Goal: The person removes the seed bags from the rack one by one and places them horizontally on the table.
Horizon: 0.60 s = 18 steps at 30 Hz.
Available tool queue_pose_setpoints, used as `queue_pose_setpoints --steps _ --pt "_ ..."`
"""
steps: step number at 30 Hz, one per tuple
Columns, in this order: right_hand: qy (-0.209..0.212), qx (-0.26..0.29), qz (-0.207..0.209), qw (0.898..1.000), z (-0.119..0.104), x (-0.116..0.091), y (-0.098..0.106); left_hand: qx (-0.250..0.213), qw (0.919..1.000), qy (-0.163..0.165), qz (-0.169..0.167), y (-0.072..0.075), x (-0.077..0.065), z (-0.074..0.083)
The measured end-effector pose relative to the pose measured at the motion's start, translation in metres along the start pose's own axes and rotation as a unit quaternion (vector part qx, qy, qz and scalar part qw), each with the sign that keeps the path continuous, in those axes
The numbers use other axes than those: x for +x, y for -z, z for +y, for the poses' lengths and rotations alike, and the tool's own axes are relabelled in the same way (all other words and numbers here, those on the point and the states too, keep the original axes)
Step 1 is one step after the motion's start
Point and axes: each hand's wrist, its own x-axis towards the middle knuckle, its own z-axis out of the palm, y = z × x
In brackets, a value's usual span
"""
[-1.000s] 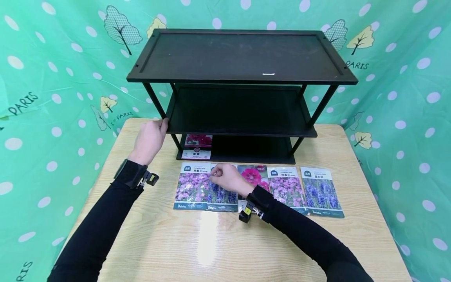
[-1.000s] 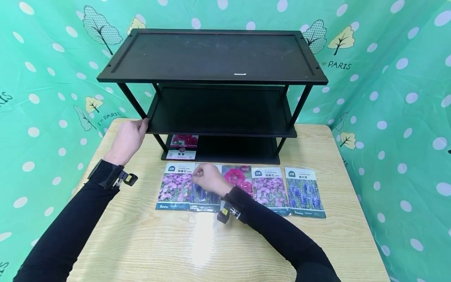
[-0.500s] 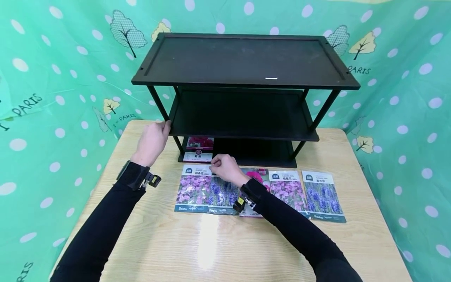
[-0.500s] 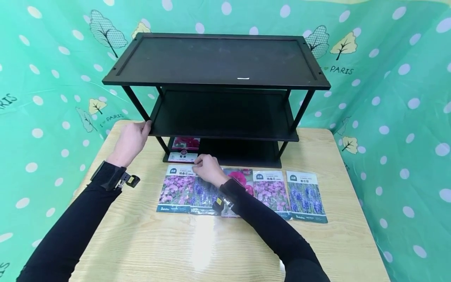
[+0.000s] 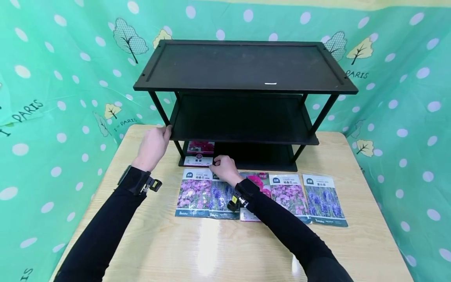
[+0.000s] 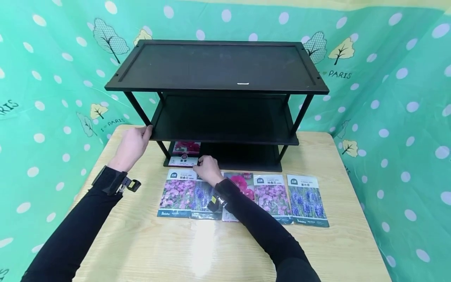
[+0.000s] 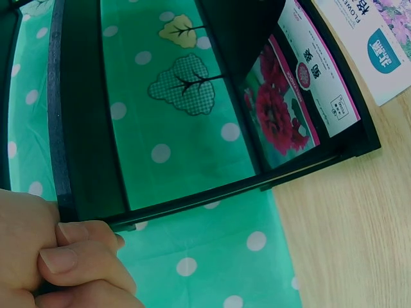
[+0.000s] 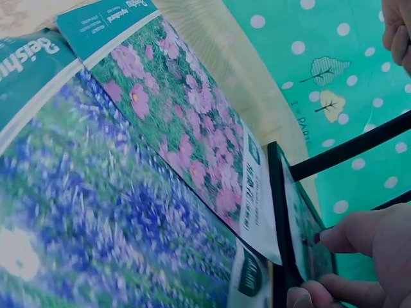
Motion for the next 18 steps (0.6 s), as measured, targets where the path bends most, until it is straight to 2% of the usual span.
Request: queue_pose_setpoints --steps 9,18 --pt "0.005 0.006 0.018 1.0 0.0 0.01 -0.012 -0.004 1.0 -0.007 0.001 0.001 -0.003 -0.001" --pt "0.01 -0.061 0.042 0.997 -0.004 0.019 -0.02 0.002 1.0 -0.008 0.0 0.001 -0.004 -0.001"
